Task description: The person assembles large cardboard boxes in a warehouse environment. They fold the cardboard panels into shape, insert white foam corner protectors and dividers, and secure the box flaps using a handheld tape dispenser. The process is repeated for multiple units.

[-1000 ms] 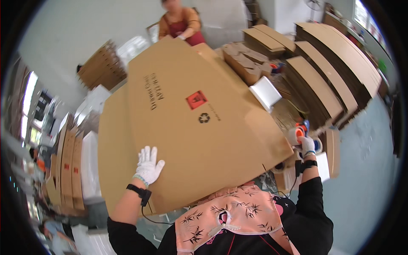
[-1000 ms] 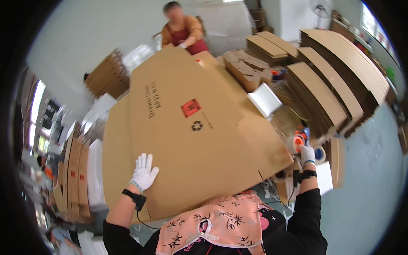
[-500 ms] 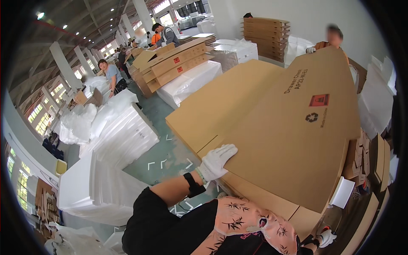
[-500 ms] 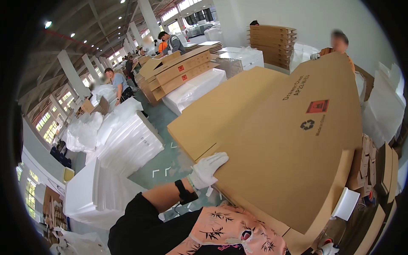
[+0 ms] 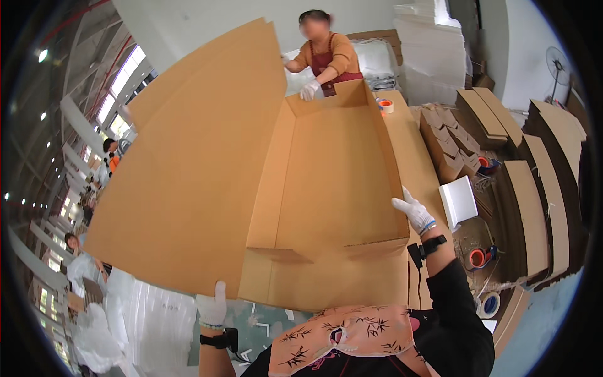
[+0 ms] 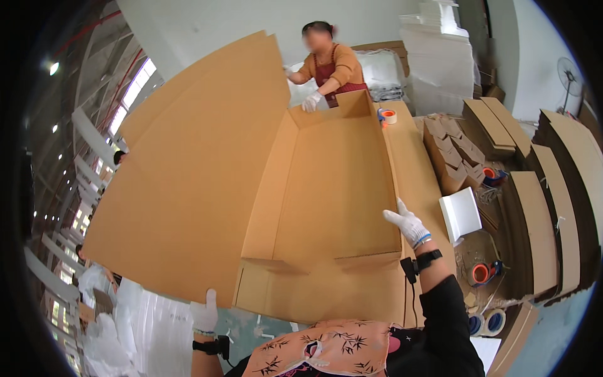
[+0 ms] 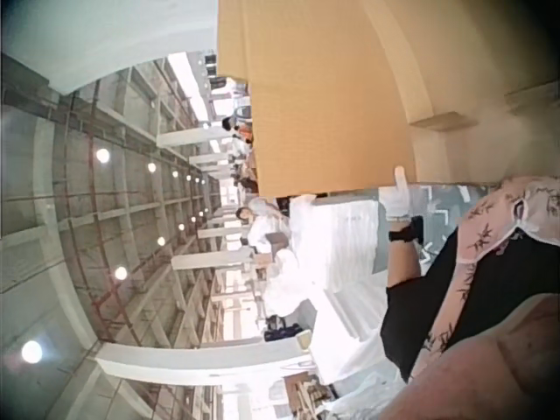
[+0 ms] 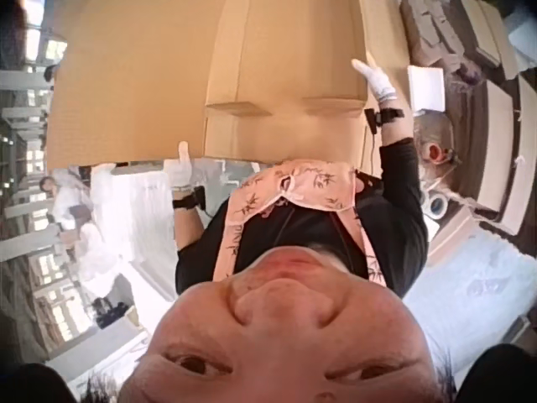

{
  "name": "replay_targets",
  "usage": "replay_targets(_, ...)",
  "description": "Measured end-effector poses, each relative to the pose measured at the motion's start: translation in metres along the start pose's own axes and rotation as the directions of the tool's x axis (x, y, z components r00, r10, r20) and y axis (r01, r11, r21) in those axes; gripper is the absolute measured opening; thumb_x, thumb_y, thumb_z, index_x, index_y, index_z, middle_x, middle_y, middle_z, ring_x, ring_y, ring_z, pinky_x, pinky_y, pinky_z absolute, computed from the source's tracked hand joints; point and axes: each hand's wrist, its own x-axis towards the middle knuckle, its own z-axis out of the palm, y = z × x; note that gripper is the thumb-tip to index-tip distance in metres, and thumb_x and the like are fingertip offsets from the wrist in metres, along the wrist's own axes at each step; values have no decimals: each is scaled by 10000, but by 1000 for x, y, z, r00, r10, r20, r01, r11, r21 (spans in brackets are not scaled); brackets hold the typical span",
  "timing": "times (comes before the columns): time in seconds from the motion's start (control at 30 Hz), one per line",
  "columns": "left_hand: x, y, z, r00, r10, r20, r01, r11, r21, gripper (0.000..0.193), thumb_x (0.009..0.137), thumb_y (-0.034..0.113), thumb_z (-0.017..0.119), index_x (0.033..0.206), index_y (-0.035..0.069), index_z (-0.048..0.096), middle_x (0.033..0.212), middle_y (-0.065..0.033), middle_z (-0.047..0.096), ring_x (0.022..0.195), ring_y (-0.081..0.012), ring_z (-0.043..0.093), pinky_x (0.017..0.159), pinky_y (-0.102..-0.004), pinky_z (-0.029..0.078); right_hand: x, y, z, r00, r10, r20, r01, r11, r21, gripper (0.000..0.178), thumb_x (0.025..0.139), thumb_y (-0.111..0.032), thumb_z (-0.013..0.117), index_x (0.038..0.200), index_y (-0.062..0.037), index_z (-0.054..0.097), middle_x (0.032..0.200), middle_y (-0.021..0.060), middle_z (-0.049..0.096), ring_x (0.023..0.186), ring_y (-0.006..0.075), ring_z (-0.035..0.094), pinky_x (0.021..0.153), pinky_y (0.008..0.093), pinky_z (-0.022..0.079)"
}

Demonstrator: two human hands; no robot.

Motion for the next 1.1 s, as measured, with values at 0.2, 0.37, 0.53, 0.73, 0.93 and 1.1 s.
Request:
replay_targets(0.2,16,-81,-10,829,-559,19,499,723,-479,627,1024,496,449,1409,1,444,1296,-136,586,1146,-270,592,922,-391,513,12,11,-5,993,78,84,-83,994,65,1005,794,-479,625,1552,15,187,1490,286,421,1428,355,368,1148,356,303)
replay_targets(0.37,17,-134,-9,751,-604,266,585,422,-693,701,993,591,444,1441,53,431,1364,-121,554,1170,-280,587,919,-407,526,9,10,-9,992,73,102,-74,997,1,1008,805,-516,599,1560,-1,173,1503,278,406,1441,365,340,1160,353,281)
replay_targets(0.53,9,-191,26,630,-663,406,700,257,-667,674,976,619,451,1416,109,471,1349,-82,573,1160,-270,586,885,-396,511,9,19,-11,1000,17,-11,-18,994,-105,966,888,-653,528,1552,-18,228,1480,243,454,1365,353,446,1130,371,333)
replay_targets(0.73,-21,-189,40,421,-750,510,891,237,-388,655,970,528,526,1411,50,441,1340,-126,553,1177,-326,551,930,-455,496,-37,84,-64,1000,14,-7,-13,993,119,695,943,-535,582,1432,-50,490,1352,153,598,1110,278,630,1013,374,465)
replay_targets(0.93,-61,-242,-8,552,-700,452,797,602,-42,664,1001,547,455,1462,76,379,1381,-140,504,1259,-333,483,1072,-469,412,-86,140,-171,748,145,-648,-347,917,-195,435,857,-387,621,1129,-56,700,1106,201,697,1068,363,649,933,402,505)
replay_targets(1.1,-34,-231,-17,166,-870,464,982,104,-156,667,995,577,428,1454,96,374,1351,-140,505,1263,-313,462,1091,-455,366,-80,187,-231,521,228,-823,-658,721,-216,385,850,-299,590,1129,-54,693,1158,215,673,1126,366,618,960,445,496)
